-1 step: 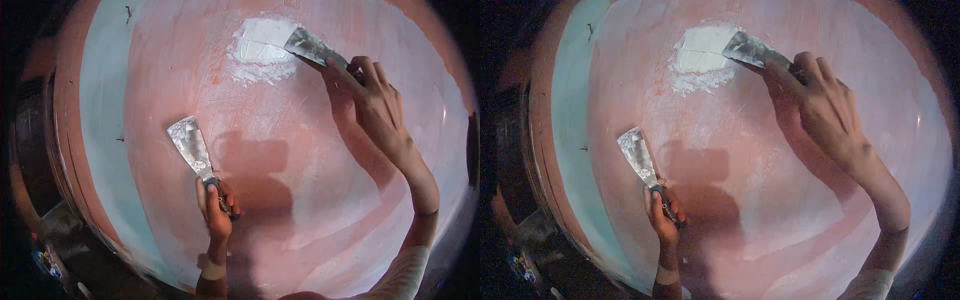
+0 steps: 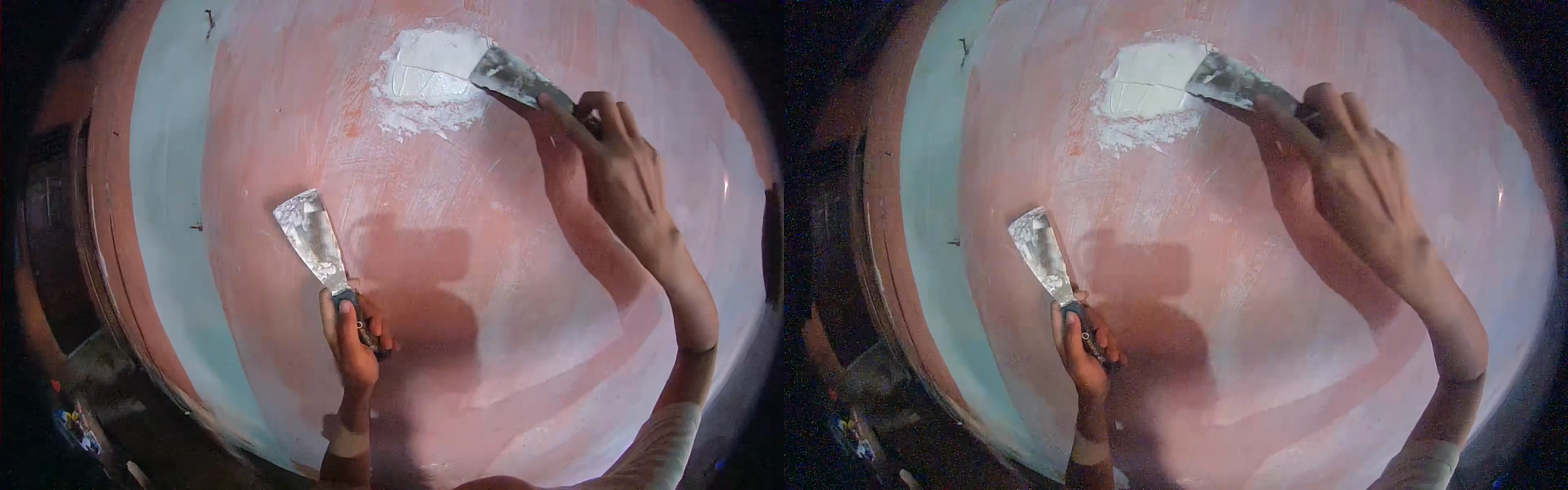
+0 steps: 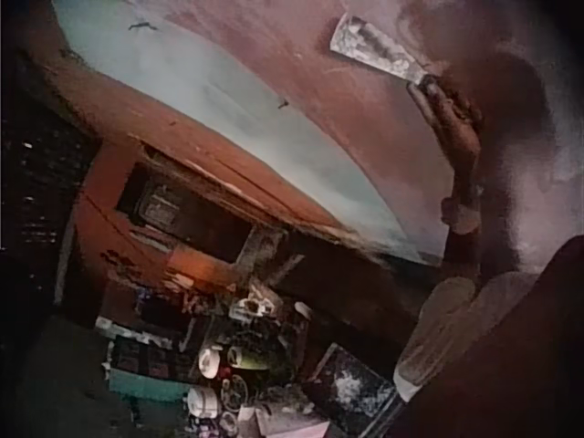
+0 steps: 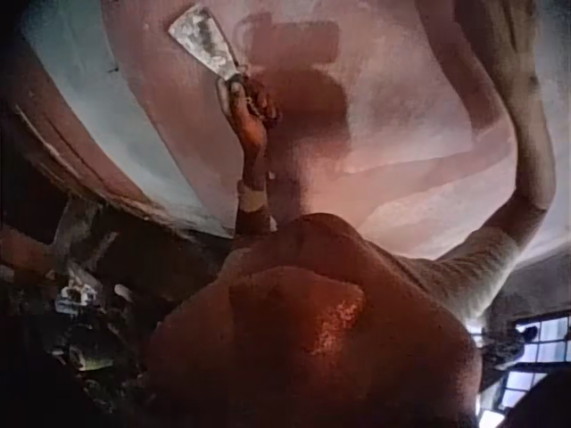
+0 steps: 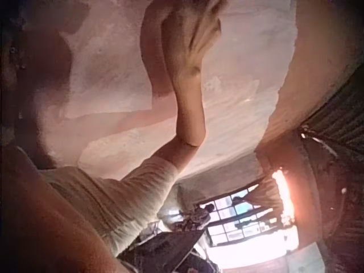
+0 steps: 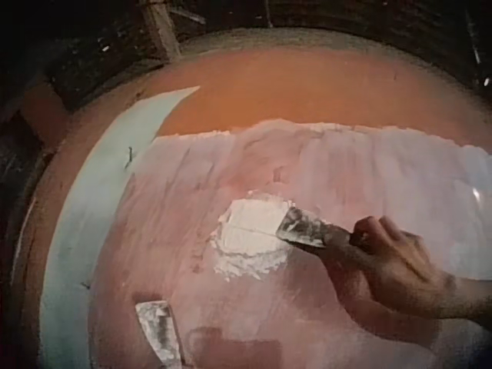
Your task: The person applies patching compound to holes and cracks in a wall using two putty knives, smoothing the filler over the damaged areas.
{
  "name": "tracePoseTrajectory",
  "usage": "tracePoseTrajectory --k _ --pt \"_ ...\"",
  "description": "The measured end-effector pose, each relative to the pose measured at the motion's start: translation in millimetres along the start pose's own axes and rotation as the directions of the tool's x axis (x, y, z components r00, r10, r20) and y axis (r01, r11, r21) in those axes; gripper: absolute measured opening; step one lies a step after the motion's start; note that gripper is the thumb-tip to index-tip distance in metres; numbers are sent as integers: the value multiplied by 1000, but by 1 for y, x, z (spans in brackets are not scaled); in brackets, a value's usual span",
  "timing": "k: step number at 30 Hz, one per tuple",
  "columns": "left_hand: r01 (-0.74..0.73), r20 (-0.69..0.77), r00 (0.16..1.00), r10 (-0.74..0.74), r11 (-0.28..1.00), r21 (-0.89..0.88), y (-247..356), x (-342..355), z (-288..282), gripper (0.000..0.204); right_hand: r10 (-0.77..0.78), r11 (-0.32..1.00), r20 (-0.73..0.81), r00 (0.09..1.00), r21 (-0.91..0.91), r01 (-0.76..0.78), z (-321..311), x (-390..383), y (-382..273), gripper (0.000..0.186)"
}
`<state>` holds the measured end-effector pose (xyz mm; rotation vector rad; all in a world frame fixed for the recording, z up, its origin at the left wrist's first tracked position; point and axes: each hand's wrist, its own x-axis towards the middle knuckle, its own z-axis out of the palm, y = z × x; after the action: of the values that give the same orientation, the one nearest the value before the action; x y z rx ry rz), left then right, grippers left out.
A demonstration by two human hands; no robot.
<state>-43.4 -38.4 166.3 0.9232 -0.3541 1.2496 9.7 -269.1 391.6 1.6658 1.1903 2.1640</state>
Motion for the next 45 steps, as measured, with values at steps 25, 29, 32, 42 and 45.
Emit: tracePoseTrajectory --k 25,29,32,42,45 --pt "455 394 827 -402 889 -48 56 -63 -38 35 -194 823 -1 981 544 163 5 -85 -130 51" --pt "542 390 788 -477 837 -71 55 -73 -41 34 -236 822 127 964 555 128 -5 -107 -117 52" --pt "545 396 797 -456 825 -148 55 -76 -56 33 -285 845 181 941 510 158 -16 -117 -102 49" --pt "730 547 640 -541 650 -212 64 -92 -44 33 -31 697 73 997 716 -31 -25 -114 -116 54" --pt "798 645 577 -501 512 -317 62 -93 -45 31 -53 743 51 997 669 5 -12 -118 -126 53"
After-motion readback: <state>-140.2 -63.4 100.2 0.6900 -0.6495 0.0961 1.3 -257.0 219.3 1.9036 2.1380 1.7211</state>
